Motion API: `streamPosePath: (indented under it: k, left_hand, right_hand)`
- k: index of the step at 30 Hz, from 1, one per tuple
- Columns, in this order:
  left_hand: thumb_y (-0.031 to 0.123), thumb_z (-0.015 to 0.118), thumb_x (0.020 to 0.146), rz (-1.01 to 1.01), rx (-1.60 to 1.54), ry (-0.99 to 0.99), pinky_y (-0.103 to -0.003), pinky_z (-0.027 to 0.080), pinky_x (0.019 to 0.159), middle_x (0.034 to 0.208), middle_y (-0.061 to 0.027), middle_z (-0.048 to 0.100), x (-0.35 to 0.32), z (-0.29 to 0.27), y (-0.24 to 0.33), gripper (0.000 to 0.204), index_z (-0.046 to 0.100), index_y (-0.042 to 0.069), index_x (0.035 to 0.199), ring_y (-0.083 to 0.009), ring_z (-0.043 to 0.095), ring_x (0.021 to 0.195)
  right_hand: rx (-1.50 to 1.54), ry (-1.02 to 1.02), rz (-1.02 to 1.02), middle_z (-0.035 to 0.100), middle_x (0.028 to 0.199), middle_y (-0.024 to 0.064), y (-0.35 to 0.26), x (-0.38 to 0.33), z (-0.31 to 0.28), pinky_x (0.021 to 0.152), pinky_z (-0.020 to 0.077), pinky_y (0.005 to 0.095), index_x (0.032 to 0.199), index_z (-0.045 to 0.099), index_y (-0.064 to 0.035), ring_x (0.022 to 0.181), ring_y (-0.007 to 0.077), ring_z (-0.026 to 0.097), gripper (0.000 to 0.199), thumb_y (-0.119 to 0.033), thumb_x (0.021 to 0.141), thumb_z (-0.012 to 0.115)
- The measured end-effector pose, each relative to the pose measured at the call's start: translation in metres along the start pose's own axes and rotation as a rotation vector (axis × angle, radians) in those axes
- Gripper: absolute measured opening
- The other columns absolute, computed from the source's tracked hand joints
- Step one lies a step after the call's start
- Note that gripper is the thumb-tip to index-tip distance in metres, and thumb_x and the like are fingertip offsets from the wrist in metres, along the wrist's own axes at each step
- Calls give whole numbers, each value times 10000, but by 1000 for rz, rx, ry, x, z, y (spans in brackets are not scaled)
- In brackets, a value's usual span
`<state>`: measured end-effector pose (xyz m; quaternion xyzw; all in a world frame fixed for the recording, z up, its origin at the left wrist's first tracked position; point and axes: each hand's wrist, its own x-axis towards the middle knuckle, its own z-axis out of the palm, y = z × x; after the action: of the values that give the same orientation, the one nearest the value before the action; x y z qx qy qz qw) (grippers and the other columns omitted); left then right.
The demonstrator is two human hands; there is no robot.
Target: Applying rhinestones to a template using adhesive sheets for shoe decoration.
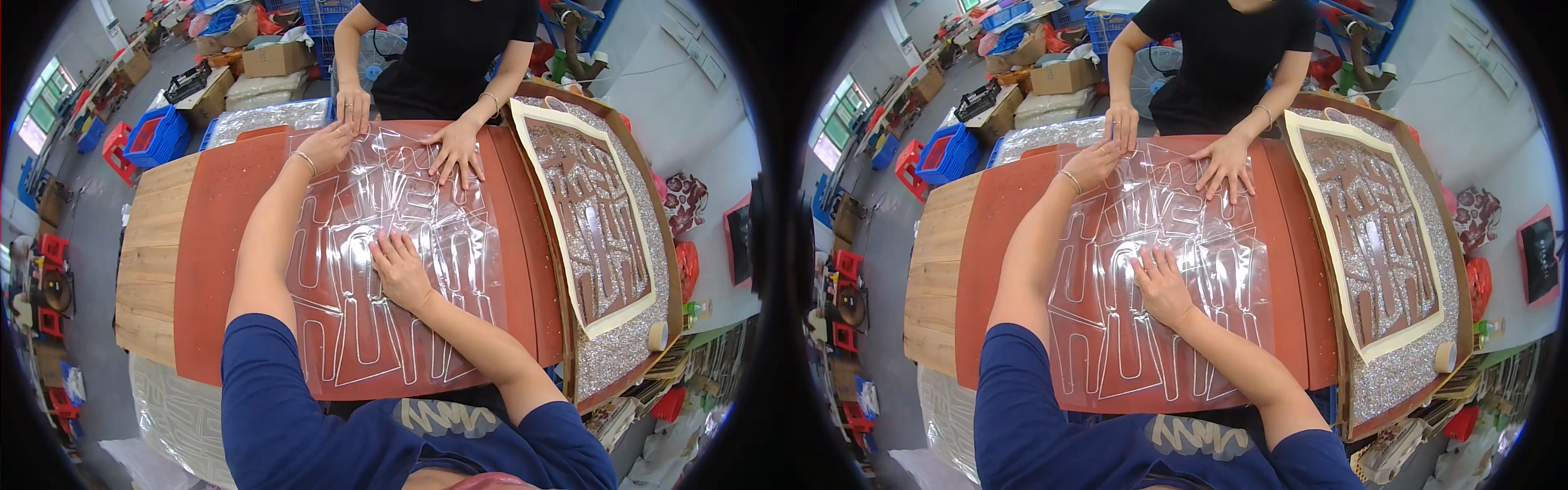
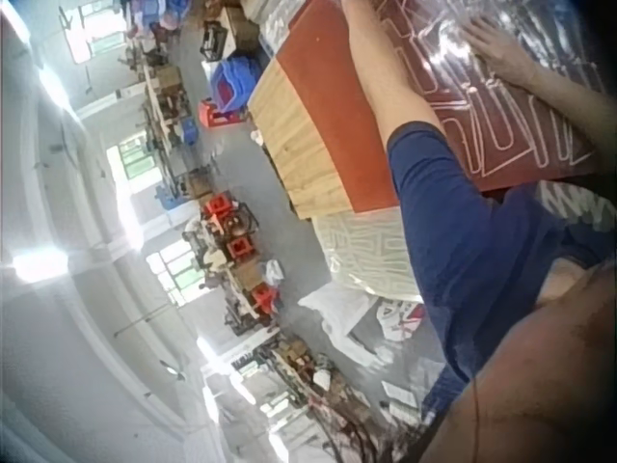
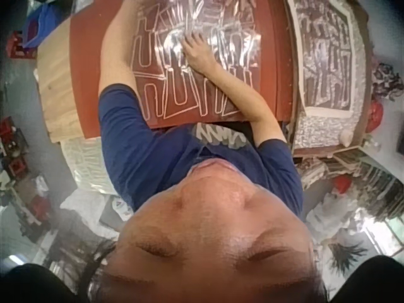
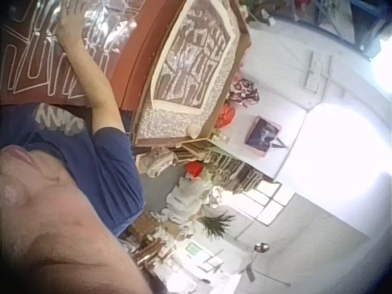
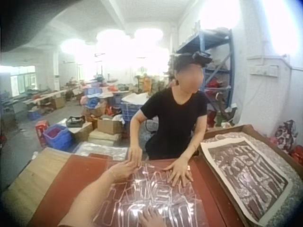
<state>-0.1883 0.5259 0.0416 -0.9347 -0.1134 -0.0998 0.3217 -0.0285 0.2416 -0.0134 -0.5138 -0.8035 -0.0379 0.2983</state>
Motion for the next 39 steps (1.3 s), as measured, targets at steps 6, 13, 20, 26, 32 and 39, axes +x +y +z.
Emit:
streamPosePath:
  k: [6,13,20,26,32,39]
  left_hand:
    - [128,503,798,-175,-81,-126,-340,368,1014,1189,-149,561,-53,-10,55,324,613,-35,1056,-271,455,1199]
    - [162,554,786,-193,-205,-491,-346,461,841,928,-72,613,-49,-78,77,242,653,23,957,-230,566,964]
    - [195,569,804,-132,-70,-763,-334,426,840,1027,-16,644,11,-67,14,191,696,126,929,-181,549,1032]
    - [228,543,794,62,75,-589,-333,365,882,985,55,642,-19,-67,2,178,706,169,836,-146,515,1059]
    - [226,568,793,150,100,-593,-408,376,968,988,20,643,-26,-74,14,172,700,148,870,-168,507,1097]
    - [171,520,864,-638,-336,-724,-454,432,912,1164,-125,588,-39,-46,57,228,662,79,1017,-267,519,1144]
  right_hand:
    - [14,-108,-54,513,1234,207,10,-23,-20,1035,306,515,1158,553,-11,1188,405,445,370,-152,818,592]
    - [124,-136,-173,535,1206,168,14,-49,-57,1028,338,482,1149,565,-26,1179,357,467,368,-156,808,611]
    - [147,-72,-190,545,1202,163,13,-54,-58,1017,351,472,1145,569,-37,1153,356,490,344,-156,823,598]
    - [173,-41,-202,551,1202,163,14,-55,-61,1000,368,474,1142,571,-35,1147,349,502,341,-148,822,599]
    - [163,5,-195,563,1182,163,16,-58,-64,985,386,465,1135,579,-31,1124,348,520,338,-137,815,603]
    - [170,2,-178,561,1184,162,16,-57,-56,1009,375,459,1140,574,-32,1145,354,509,336,-139,821,593]
